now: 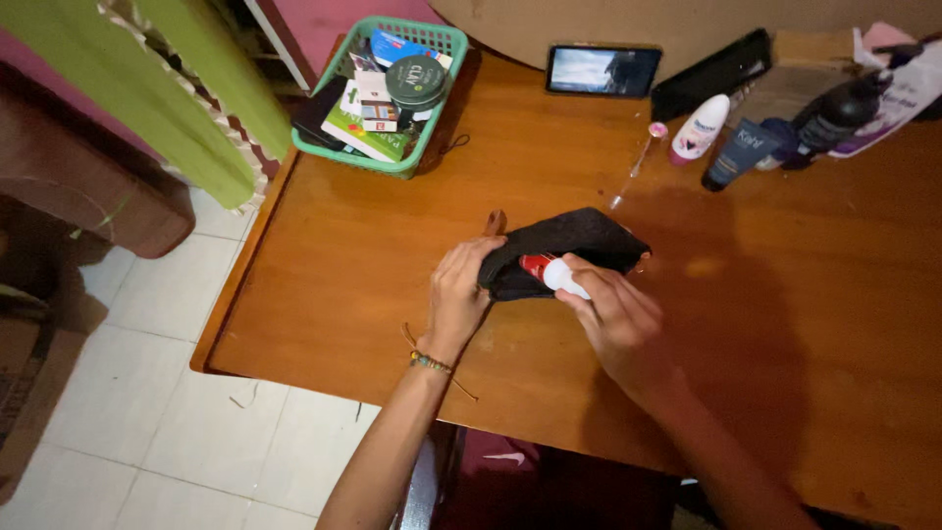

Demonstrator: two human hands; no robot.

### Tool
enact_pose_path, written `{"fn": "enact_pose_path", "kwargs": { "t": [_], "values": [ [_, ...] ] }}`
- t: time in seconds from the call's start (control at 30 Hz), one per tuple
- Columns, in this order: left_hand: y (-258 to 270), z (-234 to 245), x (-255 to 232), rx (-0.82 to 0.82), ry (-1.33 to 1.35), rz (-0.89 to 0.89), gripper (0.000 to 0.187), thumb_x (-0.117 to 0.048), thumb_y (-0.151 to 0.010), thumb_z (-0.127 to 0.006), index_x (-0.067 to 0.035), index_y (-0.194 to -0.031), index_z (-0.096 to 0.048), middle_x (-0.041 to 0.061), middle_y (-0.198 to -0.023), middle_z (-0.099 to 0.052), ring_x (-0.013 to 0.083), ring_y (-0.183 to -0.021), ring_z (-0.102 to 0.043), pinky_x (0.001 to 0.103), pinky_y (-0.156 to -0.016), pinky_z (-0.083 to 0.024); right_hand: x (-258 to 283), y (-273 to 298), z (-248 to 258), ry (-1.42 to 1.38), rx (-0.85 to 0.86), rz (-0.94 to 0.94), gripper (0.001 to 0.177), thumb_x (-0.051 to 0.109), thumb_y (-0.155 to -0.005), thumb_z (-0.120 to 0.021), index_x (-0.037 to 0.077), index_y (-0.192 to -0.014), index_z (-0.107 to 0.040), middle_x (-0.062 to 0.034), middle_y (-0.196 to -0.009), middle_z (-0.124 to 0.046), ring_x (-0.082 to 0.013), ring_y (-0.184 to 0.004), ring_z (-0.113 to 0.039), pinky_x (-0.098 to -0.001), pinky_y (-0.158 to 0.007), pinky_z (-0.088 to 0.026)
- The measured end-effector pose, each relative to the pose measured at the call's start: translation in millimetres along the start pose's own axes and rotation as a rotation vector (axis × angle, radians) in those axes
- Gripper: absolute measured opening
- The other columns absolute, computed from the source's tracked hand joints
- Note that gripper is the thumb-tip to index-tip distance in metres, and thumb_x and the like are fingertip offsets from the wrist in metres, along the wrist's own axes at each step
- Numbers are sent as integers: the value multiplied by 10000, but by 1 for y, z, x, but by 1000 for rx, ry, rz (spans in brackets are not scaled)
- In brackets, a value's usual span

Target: The person opens a black quilted pouch on a wooden table and takes out several small toiletry bottles and tubes, placing them on the table. They then place the items back into the pouch one at a time, zip the pouch closed, and rest their hands on it.

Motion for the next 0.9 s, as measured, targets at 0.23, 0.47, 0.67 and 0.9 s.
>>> {"fn": "enact_pose_path", "kwargs": {
  "t": [0.23, 0.47, 0.67, 0.9],
  "values": [
    [0, 7, -3, 74, 16, -31, 564, 65, -655, -749, -34, -1198, -630, 131, -1231, -699, 340, -1181, -657, 424, -988, -513, -1, -9, -31, -122, 200, -88, 314, 2, -899, -735, -33, -1192, -628, -208, -1119, -701, -378, -1013, -694, -388, -847, -560],
    [0, 8, -4, 47, 51, -17, 540, 23, -731, -791, -45, -1239, -621, 114, -1280, -690, 323, -1224, -650, 417, -1044, -502, -14, -12, -43, -300, 286, -33, 314, 101, -1017, -635, -67, -1277, -578, -259, -1130, -664, -426, -1009, -663, -405, -860, -540],
    [-2, 6, -5, -1, 107, -70, 518, -54, -718, -840, -46, -1196, -642, 103, -1254, -691, 306, -1215, -644, 413, -1021, -484, -29, 0, -52, -278, 287, -177, 279, 165, -1022, -616, -26, -1225, -611, -225, -1113, -639, -404, -1044, -645, -417, -911, -519],
    [-2, 4, -7, 37, 59, -63, 417, 8, -702, -782, -63, -1100, -677, 64, -1220, -723, 288, -1213, -659, 405, -1020, -488, -27, 1, -29, -293, 477, -151, 329, 171, -964, -654, -37, -1218, -647, -224, -1179, -687, -366, -1070, -673, -385, -926, -511]
  ]
}}
Point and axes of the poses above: each hand's wrist, its own y-axis away from the middle knuckle, its own z-axis out of the back of the hand, x = y × z, the point moved 3 cm from there along -y, towards the middle knuckle
